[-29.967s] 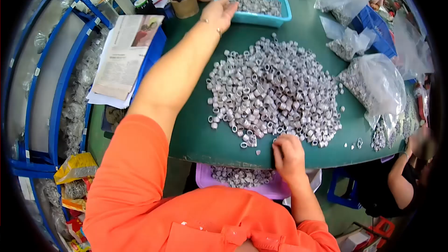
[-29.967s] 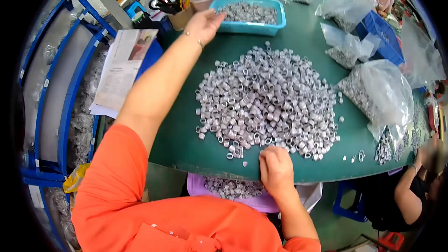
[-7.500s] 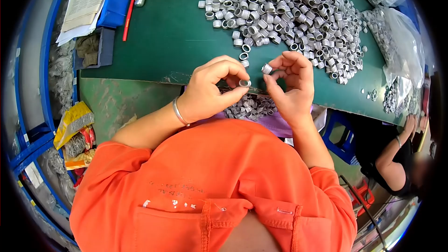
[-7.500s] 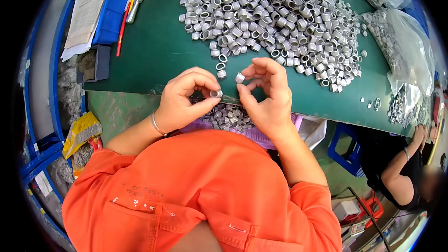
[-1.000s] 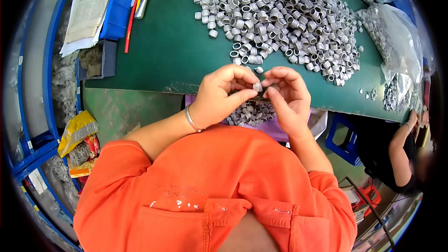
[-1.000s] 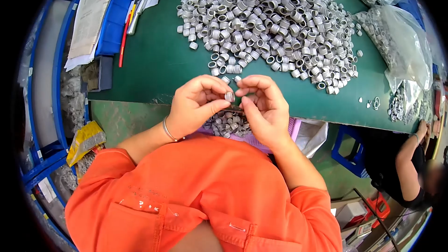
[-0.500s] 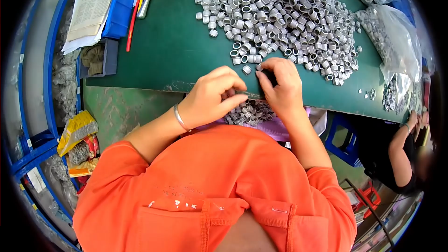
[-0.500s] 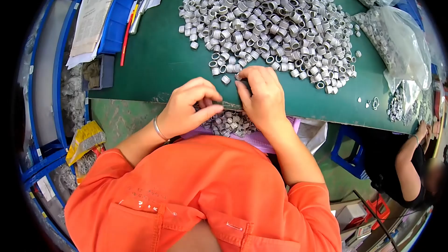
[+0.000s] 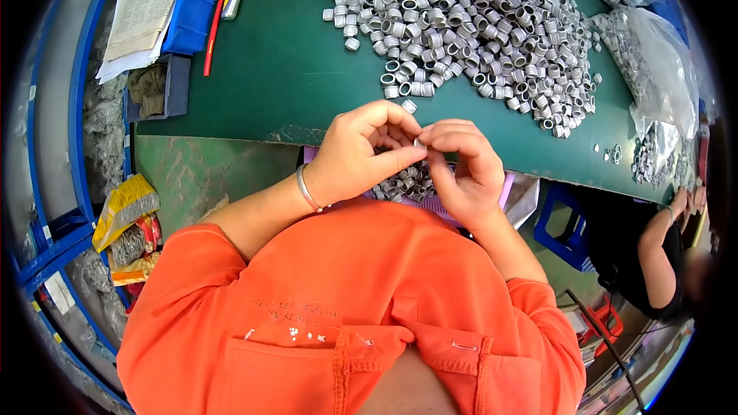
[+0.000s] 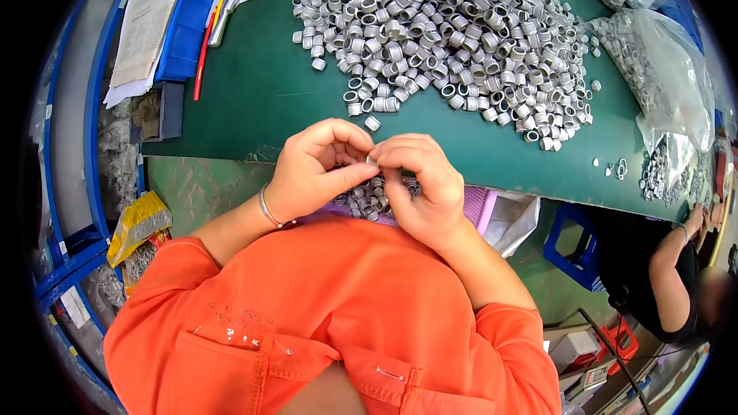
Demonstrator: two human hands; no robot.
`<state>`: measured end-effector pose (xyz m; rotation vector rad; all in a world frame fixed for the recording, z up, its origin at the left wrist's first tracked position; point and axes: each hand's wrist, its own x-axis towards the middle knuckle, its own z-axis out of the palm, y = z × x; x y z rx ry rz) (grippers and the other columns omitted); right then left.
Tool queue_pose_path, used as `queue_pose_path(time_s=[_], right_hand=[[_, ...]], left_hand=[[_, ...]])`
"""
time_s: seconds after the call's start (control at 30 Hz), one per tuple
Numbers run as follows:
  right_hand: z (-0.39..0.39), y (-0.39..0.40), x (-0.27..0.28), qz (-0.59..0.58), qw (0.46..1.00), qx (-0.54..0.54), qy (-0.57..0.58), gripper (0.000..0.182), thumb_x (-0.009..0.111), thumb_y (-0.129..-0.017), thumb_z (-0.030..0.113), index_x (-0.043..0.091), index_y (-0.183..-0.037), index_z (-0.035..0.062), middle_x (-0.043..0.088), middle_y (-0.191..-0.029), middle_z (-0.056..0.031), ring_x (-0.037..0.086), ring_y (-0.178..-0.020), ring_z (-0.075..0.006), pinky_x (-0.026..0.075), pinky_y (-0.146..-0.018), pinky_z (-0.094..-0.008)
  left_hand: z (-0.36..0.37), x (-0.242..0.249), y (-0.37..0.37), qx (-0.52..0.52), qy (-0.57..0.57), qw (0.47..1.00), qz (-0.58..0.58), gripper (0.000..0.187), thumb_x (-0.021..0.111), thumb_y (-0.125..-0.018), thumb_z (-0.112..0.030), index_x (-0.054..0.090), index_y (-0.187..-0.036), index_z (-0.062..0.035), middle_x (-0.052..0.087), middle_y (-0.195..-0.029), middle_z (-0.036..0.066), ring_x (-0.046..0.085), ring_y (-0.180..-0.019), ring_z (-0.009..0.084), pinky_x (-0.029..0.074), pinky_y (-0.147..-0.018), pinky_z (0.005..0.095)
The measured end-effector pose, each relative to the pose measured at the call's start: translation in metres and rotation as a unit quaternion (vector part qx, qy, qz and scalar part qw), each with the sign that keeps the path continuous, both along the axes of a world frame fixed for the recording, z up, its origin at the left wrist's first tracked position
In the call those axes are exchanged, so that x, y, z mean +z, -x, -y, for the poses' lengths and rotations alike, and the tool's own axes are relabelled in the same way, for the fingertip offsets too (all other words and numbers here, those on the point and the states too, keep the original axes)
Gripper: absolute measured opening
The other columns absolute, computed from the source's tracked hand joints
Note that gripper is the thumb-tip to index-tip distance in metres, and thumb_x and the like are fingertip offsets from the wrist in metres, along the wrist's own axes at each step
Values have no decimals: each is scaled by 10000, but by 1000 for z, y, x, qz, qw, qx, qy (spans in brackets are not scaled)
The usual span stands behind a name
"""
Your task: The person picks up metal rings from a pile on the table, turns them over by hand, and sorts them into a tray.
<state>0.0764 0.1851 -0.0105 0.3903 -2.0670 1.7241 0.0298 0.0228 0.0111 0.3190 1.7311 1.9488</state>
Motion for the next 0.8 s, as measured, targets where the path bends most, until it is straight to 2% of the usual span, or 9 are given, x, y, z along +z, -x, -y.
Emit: queue_pose_path(time_s=[0.1,0.2,0.33,0.4,0.47,0.57,0.6,0.67,0.8], right_hand=[[-4,3,1,6,998,-24,-53,213,574,-701,-145,557,-858,-2,615,-849,-118,612,-778,-245,495,-669,-297],[2,12,0,46,989,-75,-117,216,621,-687,-105,560,-860,9,601,-850,-117,590,-734,-260,484,-643,-315],[7,25,-9,-18,972,-87,-219,258,691,-667,-24,567,-888,27,589,-838,-110,555,-692,-286,469,-643,-352],[8,22,-8,39,979,-80,-186,258,691,-678,-22,568,-899,29,594,-820,-95,575,-699,-251,477,-630,-329],[10,15,-8,142,988,-67,-11,290,704,-679,-37,574,-930,32,616,-840,-92,612,-738,-186,488,-604,-278],[4,11,0,17,995,-34,-98,301,663,-680,-85,570,-943,28,619,-859,-94,613,-781,-226,491,-643,-289],[3,12,2,-27,993,-13,-113,294,641,-684,-102,568,-940,25,618,-862,-95,611,-792,-241,492,-656,-292],[2,12,-1,14,998,-33,-43,302,559,-665,-156,576,-913,16,605,-907,-128,597,-824,-275,488,-700,-329],[-3,39,2,-68,965,-16,-253,317,574,-666,-59,604,-970,26,598,-959,-100,570,-882,-289,460,-768,-391]], left_hand=[[15,6,9,-67,111,950,-285,156,655,-693,37,582,-792,-60,574,-869,47,577,-772,173,484,-691,275],[28,5,11,-144,157,914,-344,166,689,-663,23,585,-764,-58,554,-868,59,557,-820,208,456,-736,310],[26,9,7,-121,187,924,-312,140,695,-696,-12,587,-780,-43,552,-853,57,550,-782,183,455,-694,293],[24,4,5,-58,191,967,-160,135,675,-781,-54,582,-874,-24,565,-875,46,547,-705,92,461,-602,220],[16,1,6,11,110,994,9,152,647,-826,-70,564,-936,-6,571,-903,41,564,-746,83,472,-624,206],[9,6,13,-32,62,990,126,152,624,-839,-31,548,-965,8,568,-946,47,574,-820,87,488,-672,206],[8,2,11,-32,60,990,126,152,624,-839,-31,548,-965,8,568,-946,47,574,-820,87,488,-672,206],[7,-9,6,-9,7,1000,-9,152,608,-823,37,545,-960,16,562,-970,65,573,-885,104,494,-734,222],[10,-9,3,16,22,992,-124,289,597,-802,87,494,-1061,10,558,-985,83,571,-928,140,489,-802,259]])
